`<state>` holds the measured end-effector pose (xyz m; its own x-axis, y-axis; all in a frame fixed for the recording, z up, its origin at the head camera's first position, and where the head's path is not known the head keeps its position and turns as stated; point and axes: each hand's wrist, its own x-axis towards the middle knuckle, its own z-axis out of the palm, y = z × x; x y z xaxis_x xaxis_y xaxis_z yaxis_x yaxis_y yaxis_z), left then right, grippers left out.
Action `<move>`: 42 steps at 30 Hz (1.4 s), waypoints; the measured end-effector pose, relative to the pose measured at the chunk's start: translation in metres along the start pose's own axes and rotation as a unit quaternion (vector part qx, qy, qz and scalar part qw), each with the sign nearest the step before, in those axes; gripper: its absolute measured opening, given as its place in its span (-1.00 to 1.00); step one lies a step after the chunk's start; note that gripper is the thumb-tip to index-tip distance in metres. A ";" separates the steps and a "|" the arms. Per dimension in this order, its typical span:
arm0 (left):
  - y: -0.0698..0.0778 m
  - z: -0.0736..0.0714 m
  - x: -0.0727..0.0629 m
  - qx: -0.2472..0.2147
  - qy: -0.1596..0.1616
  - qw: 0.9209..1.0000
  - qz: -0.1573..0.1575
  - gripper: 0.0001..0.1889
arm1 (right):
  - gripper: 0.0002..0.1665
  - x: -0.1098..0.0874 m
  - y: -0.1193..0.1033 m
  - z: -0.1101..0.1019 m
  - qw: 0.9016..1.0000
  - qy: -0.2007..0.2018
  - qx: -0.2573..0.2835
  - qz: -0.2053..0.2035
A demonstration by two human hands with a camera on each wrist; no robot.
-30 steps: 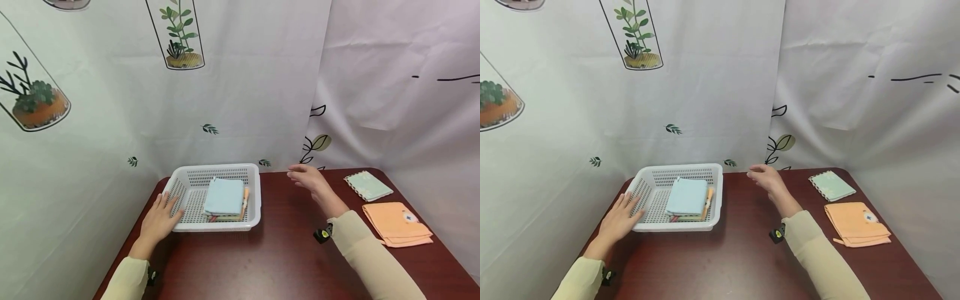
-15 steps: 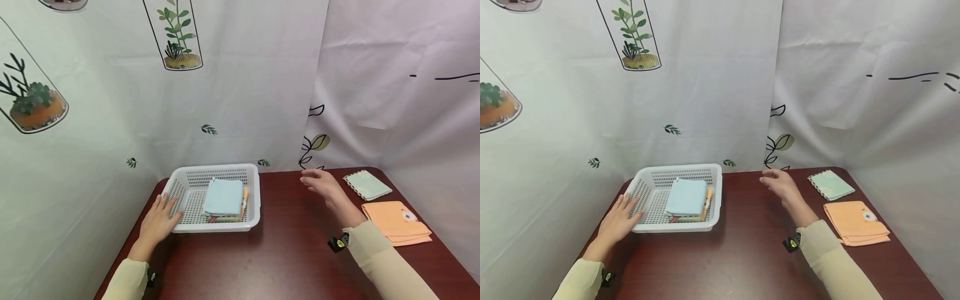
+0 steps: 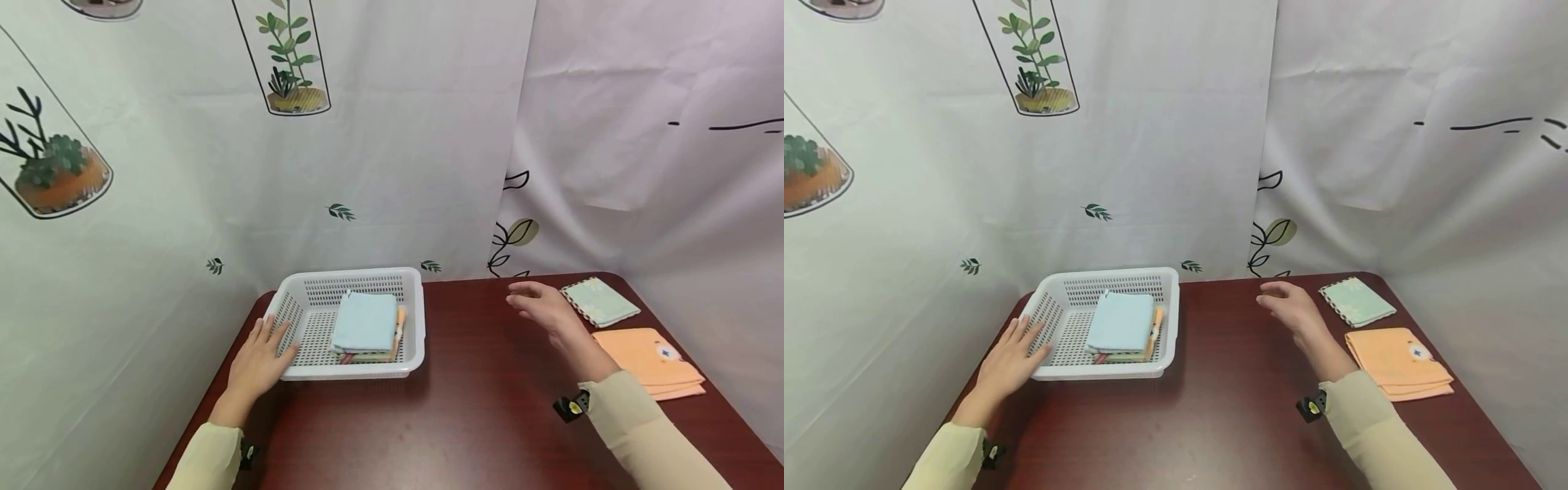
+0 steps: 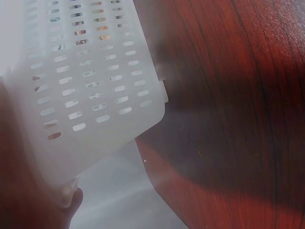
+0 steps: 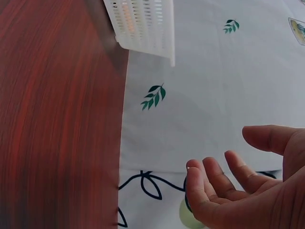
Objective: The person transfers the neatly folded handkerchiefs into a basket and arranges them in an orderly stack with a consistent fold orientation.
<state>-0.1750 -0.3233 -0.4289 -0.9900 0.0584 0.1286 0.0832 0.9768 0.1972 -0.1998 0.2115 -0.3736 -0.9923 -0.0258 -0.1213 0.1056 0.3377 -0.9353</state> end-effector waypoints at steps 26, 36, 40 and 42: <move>-0.002 0.003 0.001 0.006 0.001 1.000 -0.003 -0.21 | -0.36 -0.015 0.022 -0.034 0.998 0.017 -0.053 -0.008; -0.001 0.001 0.001 0.002 0.000 1.000 -0.003 -0.22 | -0.31 -0.021 0.030 -0.048 0.998 0.012 -0.063 -0.001; -0.001 0.001 0.001 0.003 0.002 1.000 -0.004 -0.25 | -0.30 -0.022 0.034 -0.054 0.997 0.014 -0.070 -0.001; -0.001 0.002 0.001 0.003 0.004 1.000 -0.004 -0.26 | -0.30 -0.023 0.036 -0.056 0.997 0.017 -0.073 0.002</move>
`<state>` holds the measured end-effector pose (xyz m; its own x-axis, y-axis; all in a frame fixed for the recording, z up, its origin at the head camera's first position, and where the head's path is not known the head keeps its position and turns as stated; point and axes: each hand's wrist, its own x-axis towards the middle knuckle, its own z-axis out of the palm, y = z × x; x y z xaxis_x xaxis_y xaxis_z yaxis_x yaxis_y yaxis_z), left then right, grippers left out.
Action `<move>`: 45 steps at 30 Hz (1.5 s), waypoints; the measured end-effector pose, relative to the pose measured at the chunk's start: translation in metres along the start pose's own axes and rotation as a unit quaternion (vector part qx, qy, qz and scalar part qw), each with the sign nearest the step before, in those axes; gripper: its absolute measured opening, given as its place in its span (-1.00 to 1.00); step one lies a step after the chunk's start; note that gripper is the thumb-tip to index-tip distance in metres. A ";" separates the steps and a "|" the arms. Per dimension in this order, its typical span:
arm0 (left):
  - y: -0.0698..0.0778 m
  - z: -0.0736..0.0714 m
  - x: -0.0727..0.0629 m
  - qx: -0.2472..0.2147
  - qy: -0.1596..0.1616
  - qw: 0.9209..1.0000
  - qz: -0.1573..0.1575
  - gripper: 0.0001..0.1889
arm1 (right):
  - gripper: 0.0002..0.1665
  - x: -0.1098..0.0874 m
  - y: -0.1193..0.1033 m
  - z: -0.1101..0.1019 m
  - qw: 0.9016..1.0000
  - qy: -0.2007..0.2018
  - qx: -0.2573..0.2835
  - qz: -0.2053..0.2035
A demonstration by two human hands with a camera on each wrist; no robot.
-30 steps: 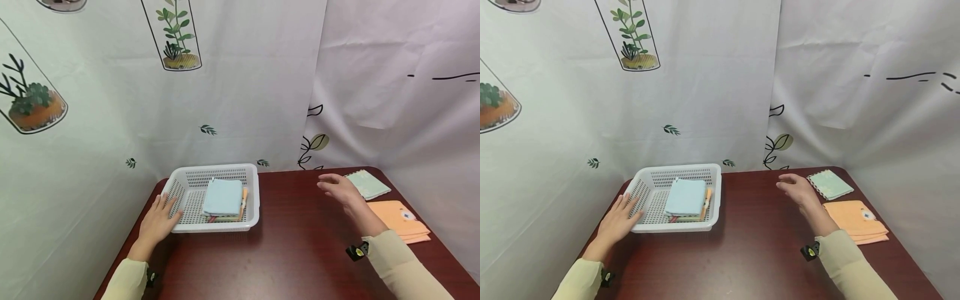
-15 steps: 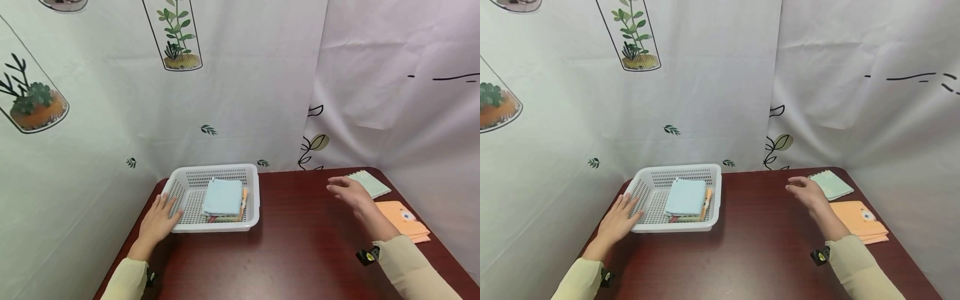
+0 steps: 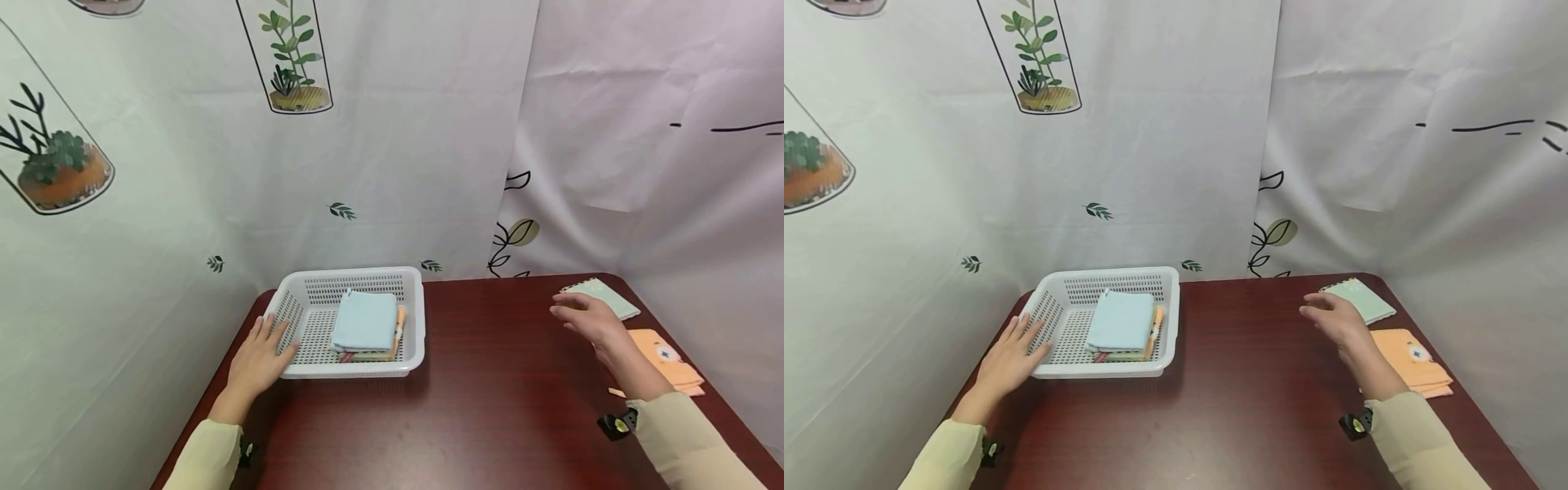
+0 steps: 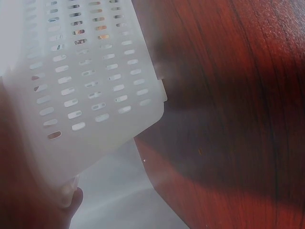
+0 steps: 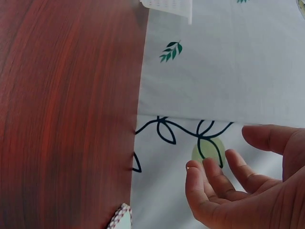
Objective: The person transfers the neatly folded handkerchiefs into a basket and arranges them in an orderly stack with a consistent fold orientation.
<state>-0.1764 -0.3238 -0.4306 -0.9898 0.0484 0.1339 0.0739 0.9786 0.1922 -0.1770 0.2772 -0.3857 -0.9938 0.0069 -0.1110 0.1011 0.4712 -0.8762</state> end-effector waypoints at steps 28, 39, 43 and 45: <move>-0.002 0.000 0.000 -0.001 0.004 1.000 0.006 -0.26 | -0.24 -0.014 0.024 -0.031 0.999 0.015 -0.020 0.023; 0.000 -0.001 -0.001 -0.005 0.000 1.000 0.004 -0.25 | -0.23 -0.019 0.033 -0.041 0.999 0.014 -0.035 0.026; 0.001 -0.001 -0.001 -0.005 -0.002 1.000 0.002 -0.25 | -0.24 -0.020 0.038 -0.047 0.999 0.010 -0.031 0.032; 0.001 -0.001 -0.001 -0.006 -0.002 1.000 0.002 -0.25 | -0.26 -0.021 0.040 -0.050 0.999 0.010 -0.028 0.032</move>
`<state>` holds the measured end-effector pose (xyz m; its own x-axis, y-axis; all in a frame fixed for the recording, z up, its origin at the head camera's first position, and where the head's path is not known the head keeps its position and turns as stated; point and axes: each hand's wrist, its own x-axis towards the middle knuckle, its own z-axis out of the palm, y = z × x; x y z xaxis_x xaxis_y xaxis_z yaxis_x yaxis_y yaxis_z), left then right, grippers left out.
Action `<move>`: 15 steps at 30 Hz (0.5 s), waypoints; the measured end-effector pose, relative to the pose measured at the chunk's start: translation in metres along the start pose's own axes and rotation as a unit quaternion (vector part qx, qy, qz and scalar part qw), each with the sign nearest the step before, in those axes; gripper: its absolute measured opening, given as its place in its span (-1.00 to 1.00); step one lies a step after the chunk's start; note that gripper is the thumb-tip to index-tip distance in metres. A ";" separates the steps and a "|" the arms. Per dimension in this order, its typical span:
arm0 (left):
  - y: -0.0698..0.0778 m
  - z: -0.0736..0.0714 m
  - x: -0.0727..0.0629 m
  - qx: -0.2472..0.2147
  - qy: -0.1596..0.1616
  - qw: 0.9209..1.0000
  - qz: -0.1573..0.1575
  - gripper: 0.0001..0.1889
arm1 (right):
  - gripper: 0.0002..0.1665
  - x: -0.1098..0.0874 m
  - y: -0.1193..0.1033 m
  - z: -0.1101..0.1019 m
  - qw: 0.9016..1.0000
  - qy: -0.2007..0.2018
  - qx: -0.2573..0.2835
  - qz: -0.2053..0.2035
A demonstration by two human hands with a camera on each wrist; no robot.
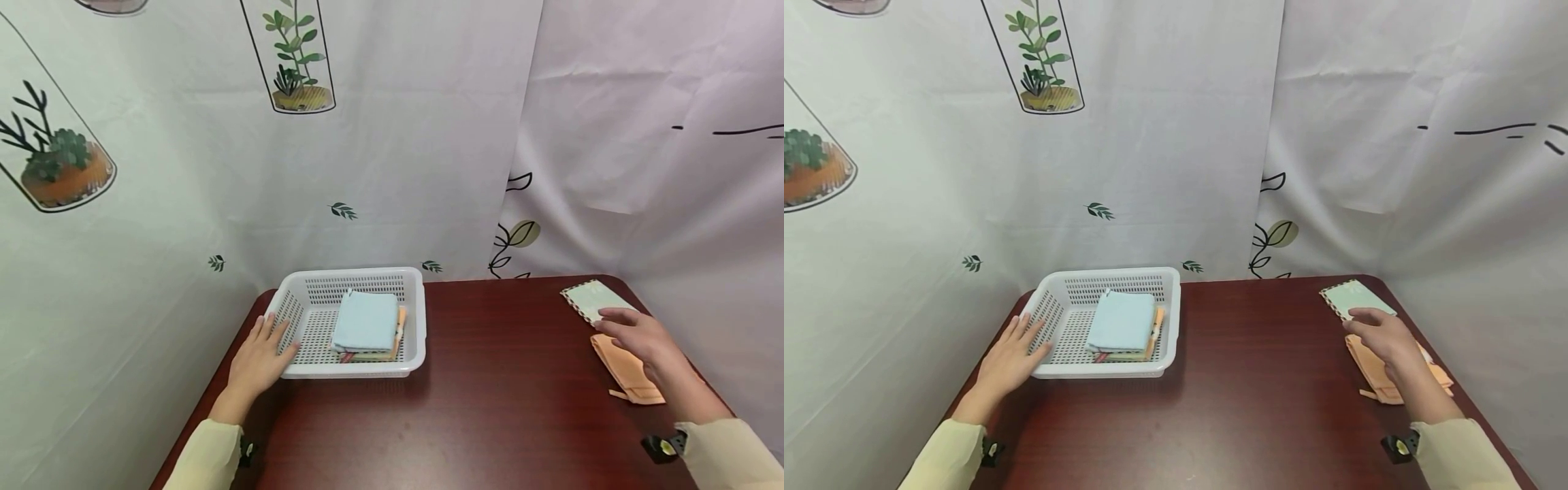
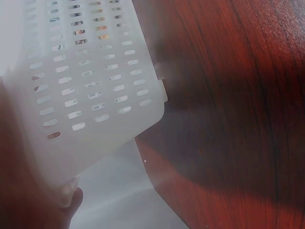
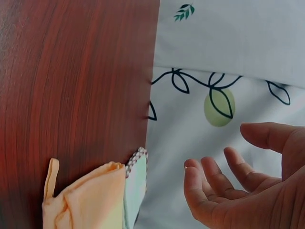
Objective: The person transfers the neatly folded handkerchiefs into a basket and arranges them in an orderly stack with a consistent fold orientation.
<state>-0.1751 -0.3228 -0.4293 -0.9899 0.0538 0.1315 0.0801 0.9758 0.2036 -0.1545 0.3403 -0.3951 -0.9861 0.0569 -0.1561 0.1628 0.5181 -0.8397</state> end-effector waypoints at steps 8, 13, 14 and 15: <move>0.001 0.000 0.002 0.006 0.004 1.000 0.005 -0.24 | -0.25 -0.002 0.011 -0.012 1.000 0.004 0.023 0.000; 0.000 0.001 0.003 0.015 0.008 1.000 0.014 -0.24 | -0.24 -0.005 0.016 -0.018 1.000 0.004 0.016 0.007; 0.000 0.001 0.003 0.014 0.007 1.000 0.014 -0.24 | -0.24 -0.006 0.017 -0.019 1.000 0.003 0.013 0.008; -0.001 0.002 0.003 0.013 0.005 1.000 0.014 -0.23 | -0.23 -0.006 0.017 -0.020 1.000 0.002 0.010 0.009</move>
<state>-0.1787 -0.3229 -0.4305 -0.9859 0.0794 0.1476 0.1050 0.9789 0.1751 -0.1462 0.3657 -0.3986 -0.9830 0.0692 -0.1698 0.1815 0.4994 -0.8471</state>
